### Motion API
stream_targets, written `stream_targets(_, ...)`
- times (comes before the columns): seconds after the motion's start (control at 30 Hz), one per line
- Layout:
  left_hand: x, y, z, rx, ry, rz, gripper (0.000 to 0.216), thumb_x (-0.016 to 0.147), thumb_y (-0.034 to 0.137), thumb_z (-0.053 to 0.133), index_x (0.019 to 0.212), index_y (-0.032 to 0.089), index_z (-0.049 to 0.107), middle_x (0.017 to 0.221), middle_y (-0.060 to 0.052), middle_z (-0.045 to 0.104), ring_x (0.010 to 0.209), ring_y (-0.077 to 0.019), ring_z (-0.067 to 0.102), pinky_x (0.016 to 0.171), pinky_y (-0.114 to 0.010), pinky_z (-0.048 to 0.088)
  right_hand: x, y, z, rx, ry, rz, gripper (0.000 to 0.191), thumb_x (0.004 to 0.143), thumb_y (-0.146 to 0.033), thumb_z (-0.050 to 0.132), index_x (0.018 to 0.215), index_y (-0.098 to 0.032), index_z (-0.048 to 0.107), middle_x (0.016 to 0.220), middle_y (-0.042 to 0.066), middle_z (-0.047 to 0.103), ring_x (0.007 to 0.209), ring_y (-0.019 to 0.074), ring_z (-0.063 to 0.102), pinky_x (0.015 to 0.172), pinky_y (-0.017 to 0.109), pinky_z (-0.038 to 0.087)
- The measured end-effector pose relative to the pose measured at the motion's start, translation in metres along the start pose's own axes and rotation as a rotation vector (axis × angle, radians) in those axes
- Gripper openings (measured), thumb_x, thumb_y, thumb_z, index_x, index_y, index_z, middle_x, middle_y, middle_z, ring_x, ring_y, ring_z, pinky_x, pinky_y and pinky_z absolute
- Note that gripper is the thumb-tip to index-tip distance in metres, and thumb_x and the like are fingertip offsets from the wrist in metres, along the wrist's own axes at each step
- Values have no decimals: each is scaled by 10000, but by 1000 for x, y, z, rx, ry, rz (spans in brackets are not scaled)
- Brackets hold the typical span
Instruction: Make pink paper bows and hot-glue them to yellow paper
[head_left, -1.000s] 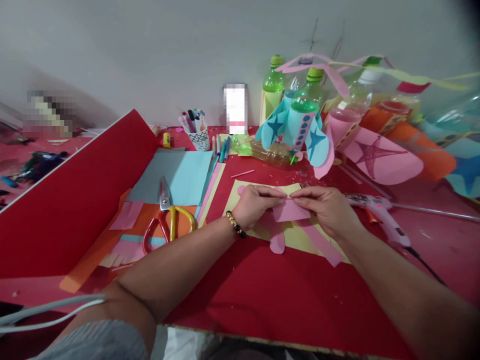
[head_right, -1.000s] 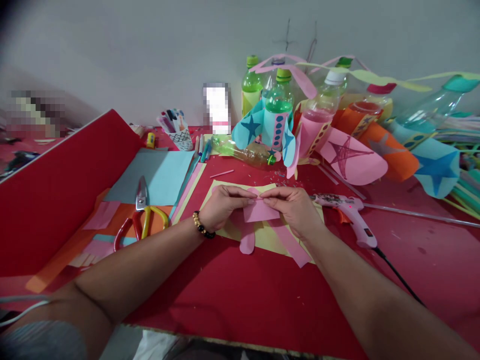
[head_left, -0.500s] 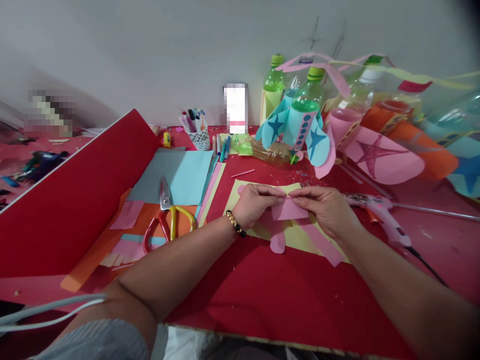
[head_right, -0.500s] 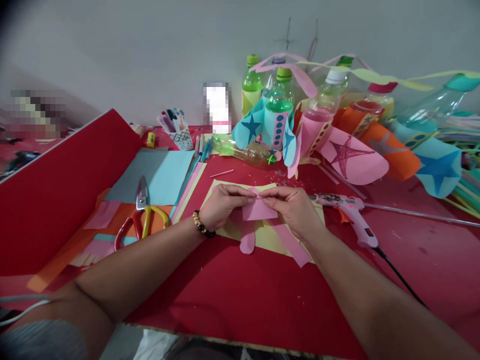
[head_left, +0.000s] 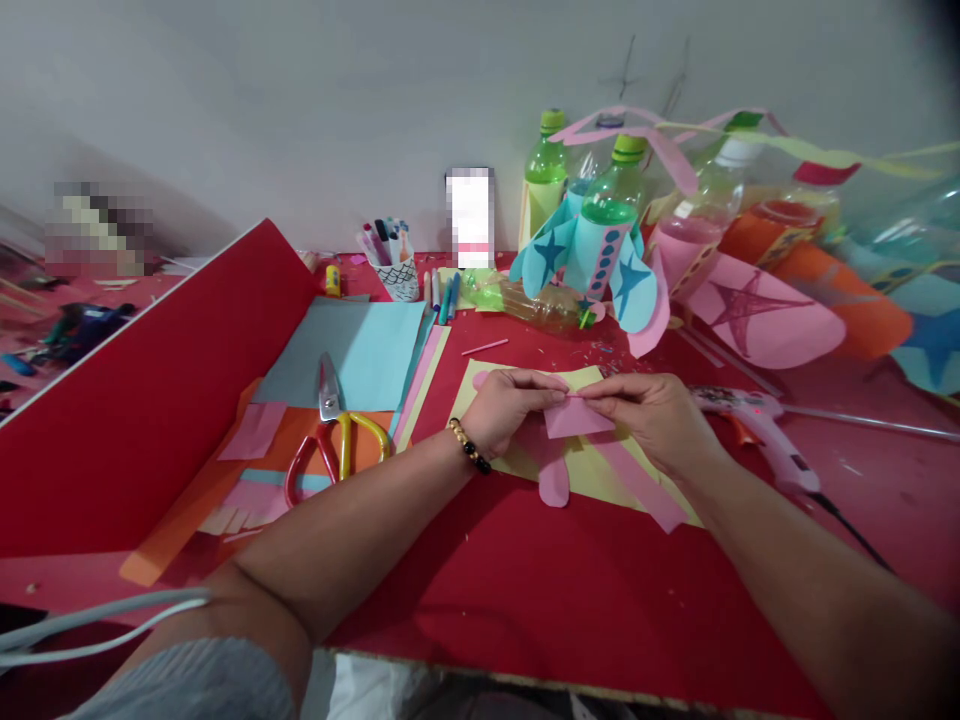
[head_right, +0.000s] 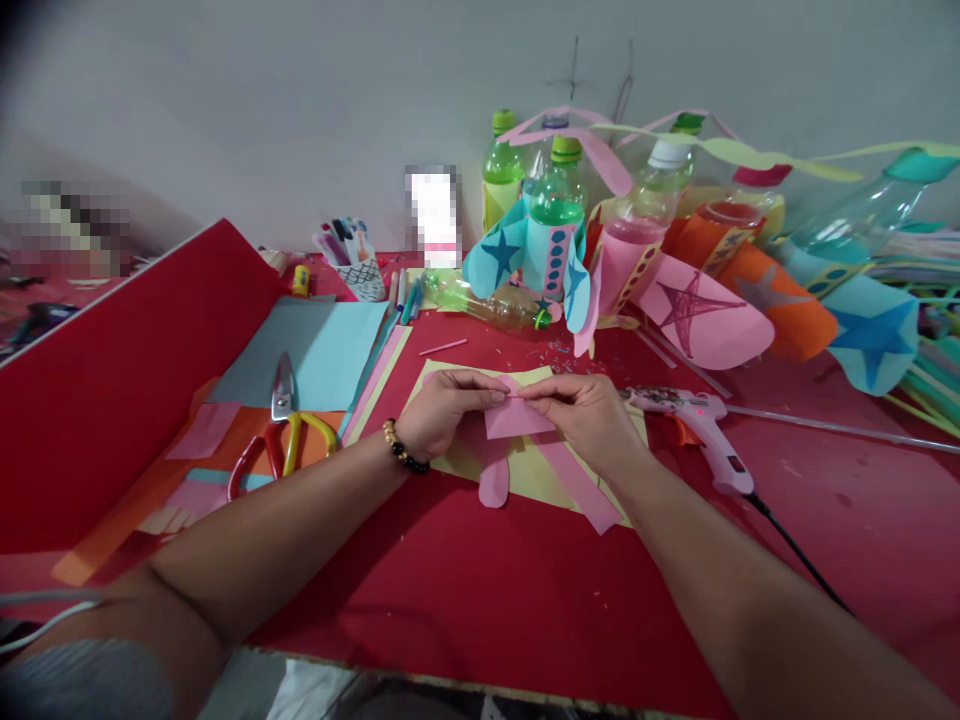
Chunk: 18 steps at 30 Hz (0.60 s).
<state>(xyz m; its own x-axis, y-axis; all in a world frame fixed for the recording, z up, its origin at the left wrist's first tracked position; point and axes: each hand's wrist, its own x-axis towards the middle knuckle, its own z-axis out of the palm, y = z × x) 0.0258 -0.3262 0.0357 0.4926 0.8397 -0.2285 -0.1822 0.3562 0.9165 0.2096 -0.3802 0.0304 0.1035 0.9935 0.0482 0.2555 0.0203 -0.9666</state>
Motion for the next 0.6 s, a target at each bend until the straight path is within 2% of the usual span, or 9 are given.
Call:
stream_targets(0.1,0,0,-1,17,3,8,167,559,172,797,700,124,722,706,-32,682,647,-99,590,714,-267,480,-1,1,1,-12,5,2,110,722,-266,702,808,-248,769,806,25,739,761,181,662,682,303,511)
stream_targets(0.27,-1,-1,-1,154,24,124,118,610,183,766,707,133,722,722,-38,688,659,-101,594,680,-244,482,0,0,3,68,-19,73,274,701,-337,749,949,-219,745,856,34,724,722,149,628,631,274,494)
stream_targets(0.4,-2,0,0,276,23,196,140,646,204,753,762,129,728,776,-59,703,693,-114,610,676,-239,489,-1,-2,3,72,-68,116,230,729,-380,728,871,-200,739,787,24,701,654,122,591,569,248,477)
stream_targets(0.6,0,-4,-2,294,-39,89,266,658,316,768,842,126,737,804,-70,712,658,-109,598,612,-222,471,0,-1,0,6,-39,91,210,767,-389,691,861,-204,726,753,10,682,640,117,572,577,249,475)
